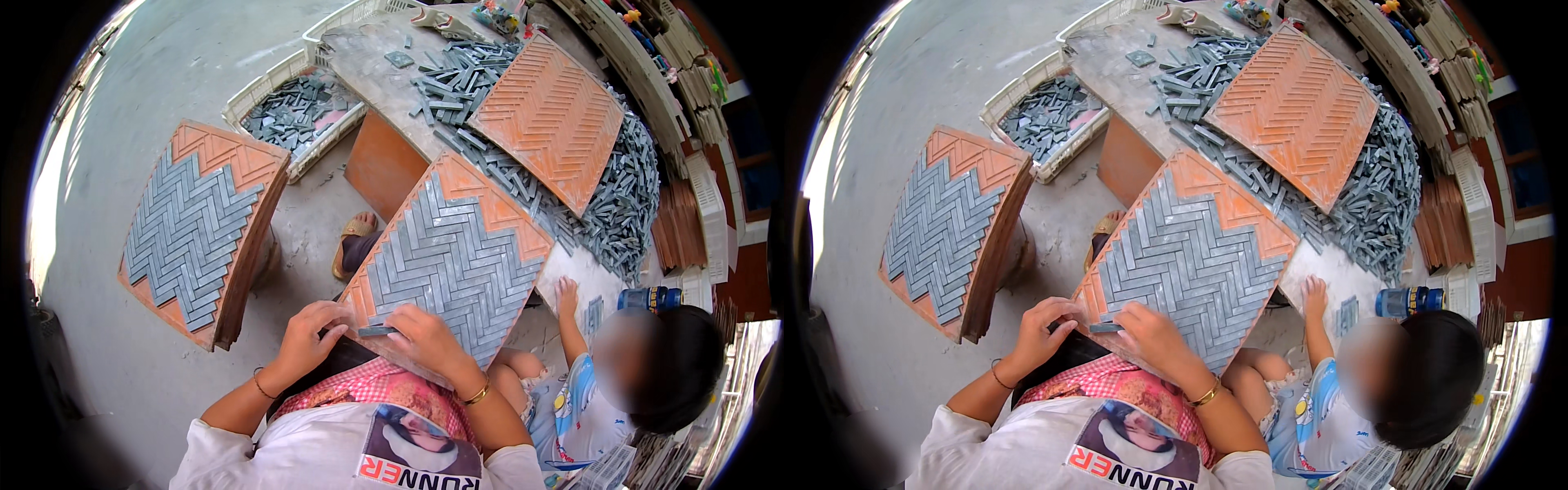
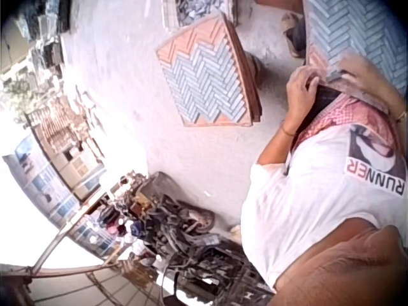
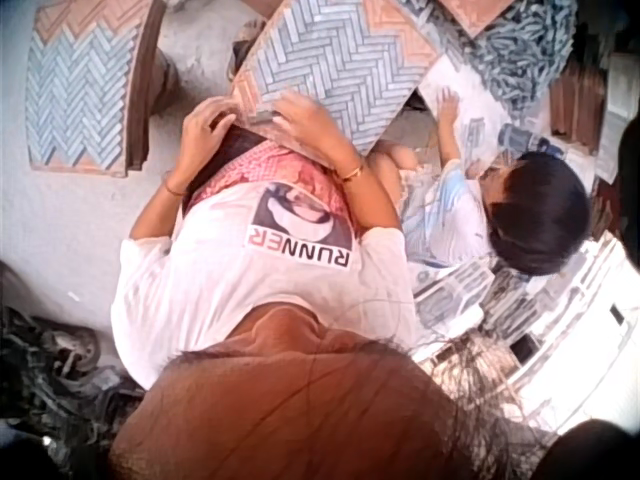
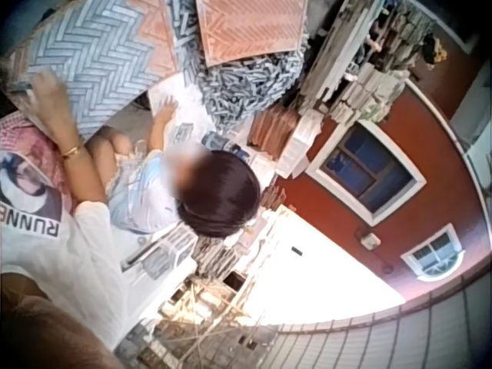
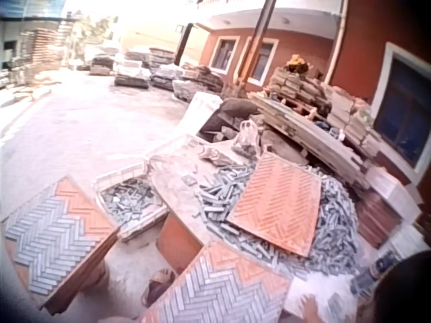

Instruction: The person assembles small rectangular tiles onto a square board, arranging them in a herringbone pattern. They repeatedly pick tiles from a nearby pile, place them on the board, and adjust their positions to maintain alignment.

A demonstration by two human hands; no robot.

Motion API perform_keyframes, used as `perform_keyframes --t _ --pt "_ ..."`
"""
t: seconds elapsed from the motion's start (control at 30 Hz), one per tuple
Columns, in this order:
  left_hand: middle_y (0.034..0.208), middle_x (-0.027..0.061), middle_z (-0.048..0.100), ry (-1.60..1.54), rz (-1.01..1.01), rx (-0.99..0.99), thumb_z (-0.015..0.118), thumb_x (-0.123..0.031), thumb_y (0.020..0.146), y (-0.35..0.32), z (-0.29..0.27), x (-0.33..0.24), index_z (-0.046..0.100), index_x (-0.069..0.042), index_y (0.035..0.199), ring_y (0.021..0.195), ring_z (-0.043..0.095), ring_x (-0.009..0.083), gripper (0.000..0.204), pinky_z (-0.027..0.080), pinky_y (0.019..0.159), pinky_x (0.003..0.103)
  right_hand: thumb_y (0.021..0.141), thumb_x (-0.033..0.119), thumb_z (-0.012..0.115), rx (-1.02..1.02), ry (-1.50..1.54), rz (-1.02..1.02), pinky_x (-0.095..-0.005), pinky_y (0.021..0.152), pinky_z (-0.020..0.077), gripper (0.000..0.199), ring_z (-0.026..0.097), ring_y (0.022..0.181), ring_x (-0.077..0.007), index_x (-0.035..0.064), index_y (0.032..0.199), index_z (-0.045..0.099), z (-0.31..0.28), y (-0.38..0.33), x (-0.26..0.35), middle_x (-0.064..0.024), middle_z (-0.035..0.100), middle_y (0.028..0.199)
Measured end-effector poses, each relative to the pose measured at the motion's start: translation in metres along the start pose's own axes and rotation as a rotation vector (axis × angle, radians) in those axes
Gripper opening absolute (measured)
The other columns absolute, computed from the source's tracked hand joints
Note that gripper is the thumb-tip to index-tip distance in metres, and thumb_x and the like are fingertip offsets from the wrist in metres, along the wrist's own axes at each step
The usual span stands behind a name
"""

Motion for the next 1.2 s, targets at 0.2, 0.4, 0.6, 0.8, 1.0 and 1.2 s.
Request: perform_keyframes --t 0.2,0.4,0.6,0.8,1.0,1.2 --pt "0.085 0.0082 0.06 0.283 0.23 0.024 0.067 -0.005 0.068 -0.004 0.007 -0.004 0.061 -0.005 0.086 0.076 0.058 0.0257 0.018 0.048 0.066 0.033 0.066 0.004 0.066 -0.066 -0.063 -0.04 -0.0361 0.071 0.047 0.022 0.056 0.082 -0.0292 0.0033 0.087 0.057 0.002 -0.005 -0.005 -0.011 0.054 0.086" --pt "0.077 0.0057 0.055 0.472 0.355 0.05 0.069 -0.01 0.063 -0.004 0.026 -0.022 0.06 -0.007 0.084 0.072 0.054 0.0232 0.022 0.046 0.062 0.033 0.067 0.005 0.065 -0.075 -0.078 -0.09 -0.0362 0.07 0.0459 0.023 0.054 0.083 -0.0288 0.0032 0.087 0.055 0.004 -0.006 -0.001 -0.0109 0.053 0.085" --pt "0.077 0.0067 0.053 0.465 0.389 0.094 0.067 -0.011 0.066 -0.007 0.032 -0.016 0.058 -0.006 0.085 0.072 0.054 0.0235 0.021 0.046 0.06 0.033 0.068 0.005 0.065 -0.1 -0.077 -0.096 -0.035 0.065 0.0473 0.017 0.056 0.077 -0.027 0.0036 0.084 0.058 0.003 -0.007 -0.003 -0.0102 0.054 0.083" --pt "0.08 0.0073 0.054 0.49 0.455 0.135 0.06 -0.008 0.069 -0.007 0.033 -0.02 0.058 -0.002 0.092 0.072 0.055 0.0235 0.023 0.046 0.06 0.033 0.069 0.006 0.064 -0.176 -0.081 -0.045 -0.035 0.061 0.0465 0.014 0.055 0.073 -0.0261 0.0044 0.081 0.056 -0.001 -0.006 -0.004 -0.0088 0.051 0.08" --pt "0.083 0.0079 0.056 0.539 0.505 0.174 0.058 -0.009 0.069 -0.008 0.036 -0.018 0.058 0.0 0.095 0.072 0.055 0.023 0.027 0.046 0.062 0.032 0.066 0.012 0.065 -0.116 -0.186 -0.117 -0.0342 0.063 0.0462 0.016 0.056 0.074 -0.0245 0.0063 0.079 0.056 0.004 -0.007 -0.003 -0.0069 0.052 0.08" --pt "0.073 0.0082 0.051 0.484 0.54 0.131 0.064 -0.006 0.067 -0.005 0.036 -0.023 0.058 -0.001 0.09 0.065 0.053 0.0242 0.024 0.045 0.056 0.035 0.066 0.016 0.065 -0.089 -0.301 -0.251 -0.0344 0.064 0.0449 0.021 0.055 0.074 -0.0232 0.0061 0.082 0.055 0.007 -0.007 0.001 -0.006 0.053 0.08"
Point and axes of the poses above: each hand's wrist, its own y-axis towards the middle knuckle, its own z-axis out of the palm, x = y × z, the point moved 7 cm from there along y, towards the middle knuckle
